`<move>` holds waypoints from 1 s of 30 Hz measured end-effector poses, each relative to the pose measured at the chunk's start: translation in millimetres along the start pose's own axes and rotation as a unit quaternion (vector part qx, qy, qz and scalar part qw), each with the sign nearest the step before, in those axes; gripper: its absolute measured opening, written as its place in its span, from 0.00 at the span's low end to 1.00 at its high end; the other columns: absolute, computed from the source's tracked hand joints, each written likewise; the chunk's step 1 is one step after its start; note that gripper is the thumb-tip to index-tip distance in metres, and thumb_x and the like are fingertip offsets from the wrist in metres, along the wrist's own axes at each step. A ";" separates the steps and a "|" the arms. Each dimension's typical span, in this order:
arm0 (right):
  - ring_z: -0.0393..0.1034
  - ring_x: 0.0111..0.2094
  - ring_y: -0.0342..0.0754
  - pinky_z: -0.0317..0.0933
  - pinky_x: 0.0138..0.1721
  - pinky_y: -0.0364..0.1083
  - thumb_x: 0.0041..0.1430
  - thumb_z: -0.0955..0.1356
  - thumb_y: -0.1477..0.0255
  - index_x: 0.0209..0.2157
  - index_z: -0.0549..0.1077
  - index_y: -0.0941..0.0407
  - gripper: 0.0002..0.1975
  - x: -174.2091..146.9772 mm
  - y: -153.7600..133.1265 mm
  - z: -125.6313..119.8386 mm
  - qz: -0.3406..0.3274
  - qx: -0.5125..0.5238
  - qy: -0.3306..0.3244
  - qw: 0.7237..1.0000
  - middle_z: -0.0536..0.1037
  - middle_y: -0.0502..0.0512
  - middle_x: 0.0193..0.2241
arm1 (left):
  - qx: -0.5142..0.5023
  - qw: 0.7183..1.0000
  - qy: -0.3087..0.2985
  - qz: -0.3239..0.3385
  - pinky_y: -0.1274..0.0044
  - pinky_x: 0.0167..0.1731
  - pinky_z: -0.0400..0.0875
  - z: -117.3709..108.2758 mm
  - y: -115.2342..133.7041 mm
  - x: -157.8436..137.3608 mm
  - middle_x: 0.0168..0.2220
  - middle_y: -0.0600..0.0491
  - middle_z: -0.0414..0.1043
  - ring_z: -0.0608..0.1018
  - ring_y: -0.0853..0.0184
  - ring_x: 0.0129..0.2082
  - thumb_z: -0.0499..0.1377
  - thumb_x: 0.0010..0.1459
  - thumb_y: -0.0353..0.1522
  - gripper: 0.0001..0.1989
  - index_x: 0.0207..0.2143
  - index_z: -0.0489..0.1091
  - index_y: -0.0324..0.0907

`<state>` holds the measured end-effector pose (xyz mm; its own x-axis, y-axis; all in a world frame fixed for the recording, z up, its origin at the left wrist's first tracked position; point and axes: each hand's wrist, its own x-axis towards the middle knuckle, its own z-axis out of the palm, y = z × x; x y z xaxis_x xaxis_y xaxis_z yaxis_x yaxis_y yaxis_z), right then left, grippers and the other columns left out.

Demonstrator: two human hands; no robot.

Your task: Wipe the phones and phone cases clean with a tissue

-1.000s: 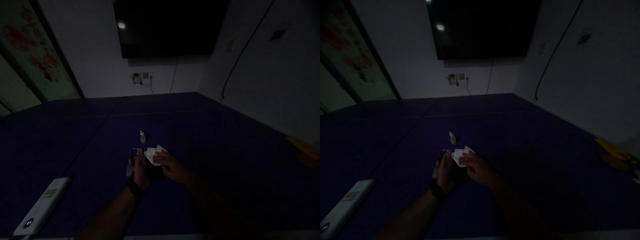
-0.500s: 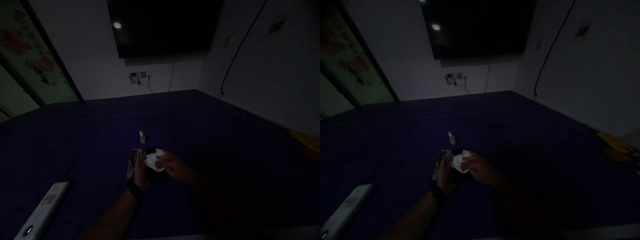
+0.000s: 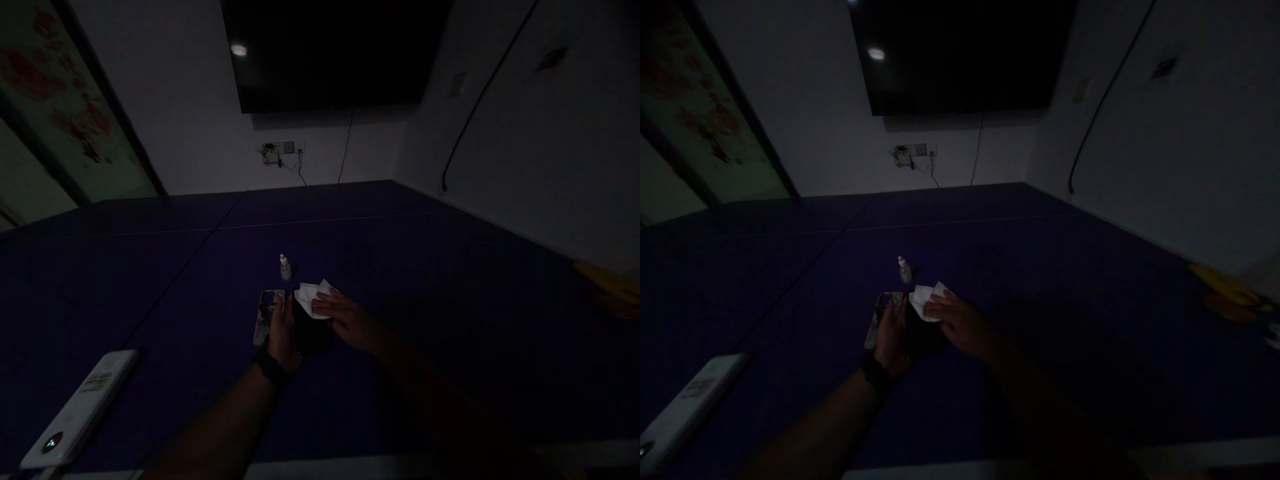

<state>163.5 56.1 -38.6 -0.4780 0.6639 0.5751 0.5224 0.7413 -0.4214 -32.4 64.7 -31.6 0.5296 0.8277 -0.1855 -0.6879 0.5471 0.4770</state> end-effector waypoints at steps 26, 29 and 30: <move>0.58 0.68 0.51 0.50 0.70 0.63 0.52 0.61 0.86 0.60 0.72 0.52 0.34 13.9 -18.3 15.9 -0.012 -0.008 -0.053 0.999 0.71 0.55 0.62 | 0.008 0.999 0.021 0.033 0.63 0.62 0.64 11.3 -1.2 -3.0 0.53 0.43 0.77 0.76 0.54 0.57 0.49 0.67 0.52 0.31 0.59 0.70 0.39; 0.62 0.66 0.51 0.47 0.70 0.64 0.52 0.61 0.86 0.55 0.76 0.51 0.32 15.0 -22.1 16.8 -0.040 0.003 -0.075 0.996 0.75 0.54 0.59 | -0.004 0.999 0.025 0.042 0.62 0.60 0.65 9.9 -2.9 -4.7 0.48 0.41 0.79 0.77 0.51 0.55 0.51 0.66 0.52 0.31 0.55 0.73 0.36; 0.64 0.65 0.51 0.47 0.70 0.64 0.52 0.62 0.86 0.53 0.78 0.50 0.30 14.5 -21.5 15.6 -0.043 0.006 -0.071 0.997 0.77 0.53 0.57 | -0.008 0.999 0.023 0.041 0.62 0.60 0.66 9.7 -3.5 -5.4 0.48 0.41 0.79 0.77 0.51 0.55 0.51 0.65 0.52 0.31 0.55 0.73 0.37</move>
<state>134.3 51.3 -32.1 -0.6163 0.6051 0.5040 0.4681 0.7961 -0.3835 -28.1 57.1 -23.9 0.4469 0.8750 -0.1861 -0.7361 0.4779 0.4794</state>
